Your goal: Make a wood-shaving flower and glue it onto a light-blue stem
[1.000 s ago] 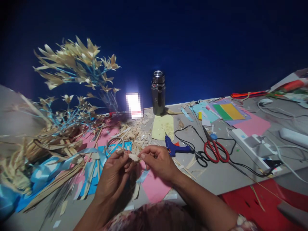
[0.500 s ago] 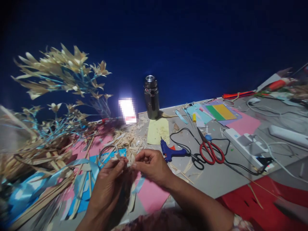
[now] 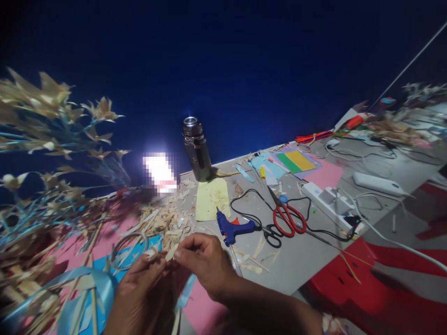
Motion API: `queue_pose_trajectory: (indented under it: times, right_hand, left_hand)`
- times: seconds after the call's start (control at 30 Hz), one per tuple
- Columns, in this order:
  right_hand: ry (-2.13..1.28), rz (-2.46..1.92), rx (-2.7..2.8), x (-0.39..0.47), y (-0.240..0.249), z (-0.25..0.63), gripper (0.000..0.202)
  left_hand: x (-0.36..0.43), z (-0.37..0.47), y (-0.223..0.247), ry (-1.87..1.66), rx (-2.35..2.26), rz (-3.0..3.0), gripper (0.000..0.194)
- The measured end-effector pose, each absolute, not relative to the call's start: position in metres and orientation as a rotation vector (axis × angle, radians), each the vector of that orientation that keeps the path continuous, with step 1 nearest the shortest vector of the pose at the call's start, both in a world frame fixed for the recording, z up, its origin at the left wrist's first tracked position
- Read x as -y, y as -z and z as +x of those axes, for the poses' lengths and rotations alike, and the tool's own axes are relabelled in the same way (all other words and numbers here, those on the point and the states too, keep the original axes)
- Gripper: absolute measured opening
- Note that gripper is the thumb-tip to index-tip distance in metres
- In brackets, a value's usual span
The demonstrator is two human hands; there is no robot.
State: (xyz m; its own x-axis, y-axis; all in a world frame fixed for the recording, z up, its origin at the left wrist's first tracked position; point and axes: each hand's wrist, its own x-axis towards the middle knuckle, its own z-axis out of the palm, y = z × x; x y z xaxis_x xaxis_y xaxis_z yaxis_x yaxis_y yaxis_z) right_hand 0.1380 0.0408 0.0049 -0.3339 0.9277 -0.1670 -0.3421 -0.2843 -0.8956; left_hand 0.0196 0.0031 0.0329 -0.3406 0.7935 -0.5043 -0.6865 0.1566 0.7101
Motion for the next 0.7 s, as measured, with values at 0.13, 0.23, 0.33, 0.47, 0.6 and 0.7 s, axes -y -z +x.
queue_pose_trajectory:
  times: [0.13, 0.23, 0.33, 0.47, 0.6, 0.7]
  right_hand:
    - [-1.745, -1.022, 0.998, -0.041, -0.003, 0.139, 0.019]
    - [-1.716, -1.074, 1.187, -0.046, -0.005, 0.154, 0.016]
    - [-1.321, -1.220, 1.677, -0.058, -0.005, 0.192, 0.009]
    - [-0.515, -1.439, 2.250, -0.075, 0.009, 0.244, 0.045]
    - [-0.268, -1.577, 2.497, -0.079, 0.022, 0.258, 0.052]
    - [-0.272, -1.506, 2.525, -0.083, 0.018, 0.259, 0.054]
  left_hand:
    - [-0.006, 0.022, -0.037, -1.446, -1.235, 0.102, 0.050]
    - [-0.009, 0.019, -0.035, -1.425, -1.282, 0.097, 0.049]
    - [-0.012, 0.007, -0.031, -1.443, -1.312, 0.145, 0.044]
    - [-0.021, -0.007, -0.028, -1.414, -1.302, 0.205, 0.040]
    - [-0.028, -0.001, -0.028, -1.393, -1.278, 0.229, 0.036]
    - [-0.030, 0.006, -0.025, -1.352, -1.267, 0.227, 0.030]
